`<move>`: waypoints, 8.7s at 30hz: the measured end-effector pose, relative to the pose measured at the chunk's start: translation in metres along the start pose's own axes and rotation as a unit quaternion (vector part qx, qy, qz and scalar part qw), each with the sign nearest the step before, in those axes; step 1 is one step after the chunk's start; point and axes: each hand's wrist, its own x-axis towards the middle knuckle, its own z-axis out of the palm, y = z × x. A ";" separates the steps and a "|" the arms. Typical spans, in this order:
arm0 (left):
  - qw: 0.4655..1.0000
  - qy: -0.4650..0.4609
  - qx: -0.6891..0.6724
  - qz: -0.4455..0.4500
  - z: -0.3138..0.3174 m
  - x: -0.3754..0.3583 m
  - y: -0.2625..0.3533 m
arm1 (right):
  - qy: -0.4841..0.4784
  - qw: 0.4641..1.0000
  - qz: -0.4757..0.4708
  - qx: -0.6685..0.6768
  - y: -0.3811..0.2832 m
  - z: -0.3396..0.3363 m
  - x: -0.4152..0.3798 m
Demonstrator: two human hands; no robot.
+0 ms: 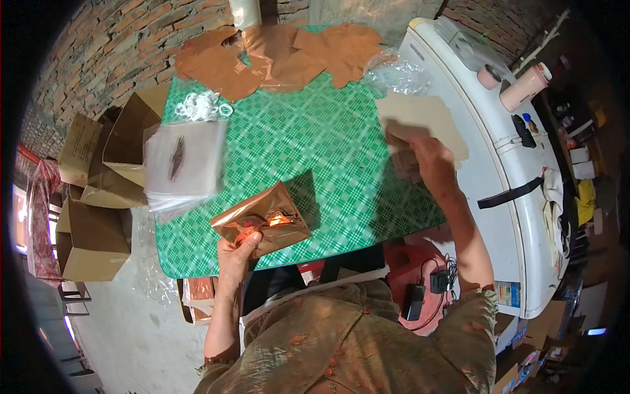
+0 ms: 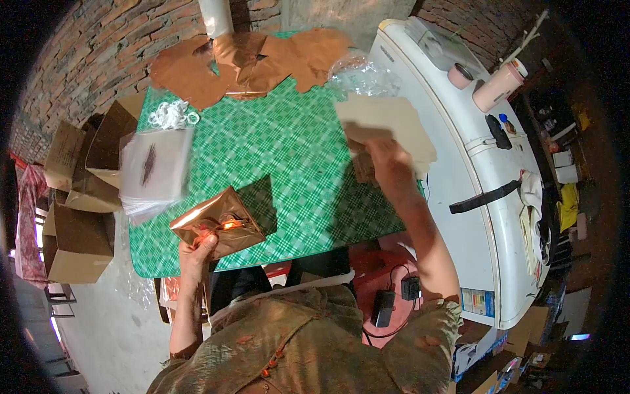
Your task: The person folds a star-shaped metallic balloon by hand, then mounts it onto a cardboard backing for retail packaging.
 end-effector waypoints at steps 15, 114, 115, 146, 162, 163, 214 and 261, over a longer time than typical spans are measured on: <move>0.975 0.095 -0.197 0.027 -0.014 -0.010 0.006 | -0.043 0.947 -0.317 -0.025 -0.171 0.032 0.027; 0.829 -0.125 0.459 0.294 0.008 0.097 0.034 | -0.219 0.760 0.325 0.519 -0.124 0.095 0.028; 0.843 -0.113 0.447 0.278 0.008 0.099 0.034 | -0.205 0.758 0.328 0.525 -0.126 0.093 0.028; 0.843 -0.016 0.487 0.227 0.027 0.040 0.027 | -0.214 0.778 0.245 0.537 -0.118 0.089 0.003; 0.768 -0.120 0.533 0.333 0.060 0.068 0.021 | -0.244 0.769 0.281 0.519 -0.122 0.102 0.002; 0.765 -0.132 0.536 0.331 0.060 0.069 0.019 | -0.245 0.768 0.279 0.522 -0.122 0.102 0.003; 0.684 -0.143 0.639 0.322 0.063 0.070 -0.007 | -0.198 0.976 -0.090 -0.034 -0.120 0.091 -0.050; 0.672 -0.154 0.690 0.220 0.065 -0.023 -0.022 | -0.260 0.519 0.450 0.679 -0.253 0.096 -0.160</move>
